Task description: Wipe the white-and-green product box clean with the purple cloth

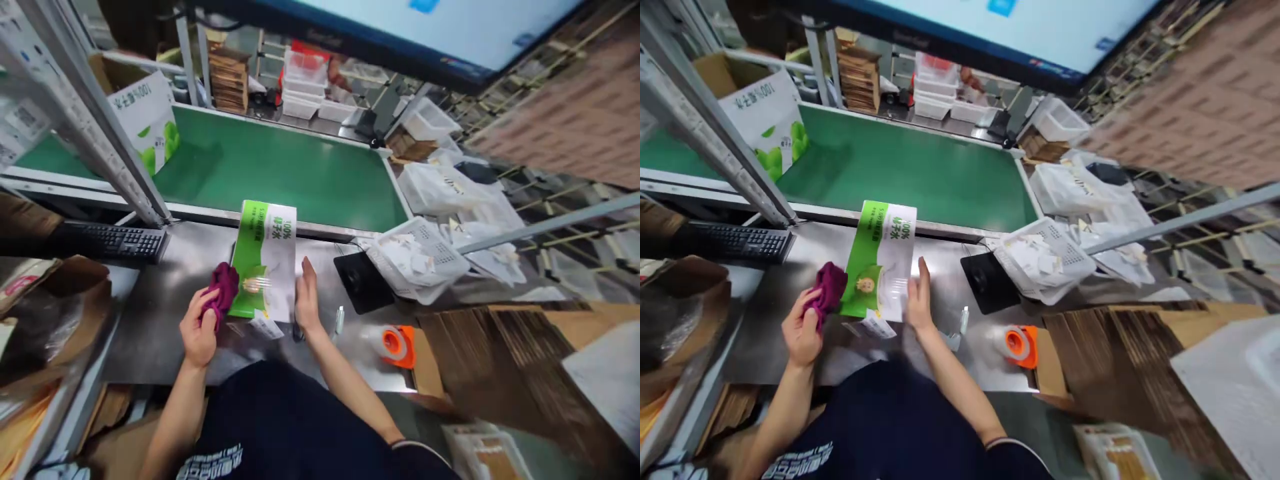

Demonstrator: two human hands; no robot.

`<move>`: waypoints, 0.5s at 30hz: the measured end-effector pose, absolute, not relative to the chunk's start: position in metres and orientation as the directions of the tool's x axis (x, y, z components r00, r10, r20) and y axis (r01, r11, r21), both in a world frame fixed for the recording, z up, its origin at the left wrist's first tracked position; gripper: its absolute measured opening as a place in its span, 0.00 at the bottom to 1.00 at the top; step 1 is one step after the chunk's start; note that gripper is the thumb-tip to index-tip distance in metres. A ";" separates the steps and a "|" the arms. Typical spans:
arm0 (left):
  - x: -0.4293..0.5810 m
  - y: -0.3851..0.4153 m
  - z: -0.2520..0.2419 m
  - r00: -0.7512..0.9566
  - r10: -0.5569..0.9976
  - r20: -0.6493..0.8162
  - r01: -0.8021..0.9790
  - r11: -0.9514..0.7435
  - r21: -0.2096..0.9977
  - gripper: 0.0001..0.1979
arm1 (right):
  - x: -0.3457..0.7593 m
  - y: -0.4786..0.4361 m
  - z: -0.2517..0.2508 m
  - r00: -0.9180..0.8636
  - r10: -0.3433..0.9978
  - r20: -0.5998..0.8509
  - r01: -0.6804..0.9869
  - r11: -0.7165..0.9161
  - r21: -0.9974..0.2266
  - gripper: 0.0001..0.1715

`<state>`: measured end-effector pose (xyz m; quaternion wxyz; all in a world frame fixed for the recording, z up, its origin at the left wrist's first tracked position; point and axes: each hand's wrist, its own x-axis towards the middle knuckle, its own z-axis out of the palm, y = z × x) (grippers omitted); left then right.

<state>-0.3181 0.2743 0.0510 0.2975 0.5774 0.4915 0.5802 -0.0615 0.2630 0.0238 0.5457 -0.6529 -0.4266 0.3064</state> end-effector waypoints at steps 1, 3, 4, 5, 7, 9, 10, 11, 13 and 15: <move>-0.305 0.271 0.068 -0.106 0.886 0.452 0.220 -0.422 0.879 0.20 | -0.061 0.246 0.028 0.389 0.910 0.141 0.212 0.061 -0.975 0.51; -0.272 0.254 0.093 0.194 0.849 0.492 0.157 -0.522 0.839 0.25 | -0.057 0.206 0.034 0.259 0.938 0.229 0.152 0.195 -0.969 0.55; -0.253 0.242 0.101 0.397 0.801 0.449 0.117 -0.529 0.840 0.29 | -0.054 0.184 0.035 0.236 0.949 0.210 0.108 0.189 -0.976 0.55; -0.235 0.229 0.106 0.582 0.723 0.371 0.096 -0.514 0.852 0.32 | -0.049 0.162 0.034 0.263 0.953 0.149 0.055 0.140 -0.989 0.52; -0.204 0.203 0.106 0.788 0.579 0.211 0.130 -0.491 0.861 0.36 | -0.034 0.121 0.024 0.427 0.903 -0.047 -0.079 -0.015 -0.997 0.46; -0.189 0.184 0.098 0.797 0.580 0.166 0.217 -0.533 0.818 0.34 | -0.006 0.084 0.006 0.593 0.768 -0.240 -0.220 -0.132 -0.966 0.47; -0.188 0.178 0.092 0.755 0.627 0.191 0.265 -0.559 0.785 0.31 | 0.011 0.067 -0.006 0.652 0.691 -0.312 -0.267 -0.176 -0.948 0.52; -0.193 0.173 0.087 0.681 0.690 0.245 0.315 -0.578 0.753 0.28 | 0.030 0.051 -0.018 0.699 0.618 -0.360 -0.280 -0.227 -0.933 0.56; -0.213 0.170 0.077 0.452 0.811 0.372 0.424 -0.562 0.710 0.20 | 0.068 0.024 -0.043 0.747 0.533 -0.397 -0.164 -0.432 -0.887 0.59; -0.241 0.173 0.068 0.190 0.881 0.433 0.532 -0.463 0.709 0.15 | 0.097 0.007 -0.062 0.765 0.506 -0.398 0.036 -0.651 -0.758 0.59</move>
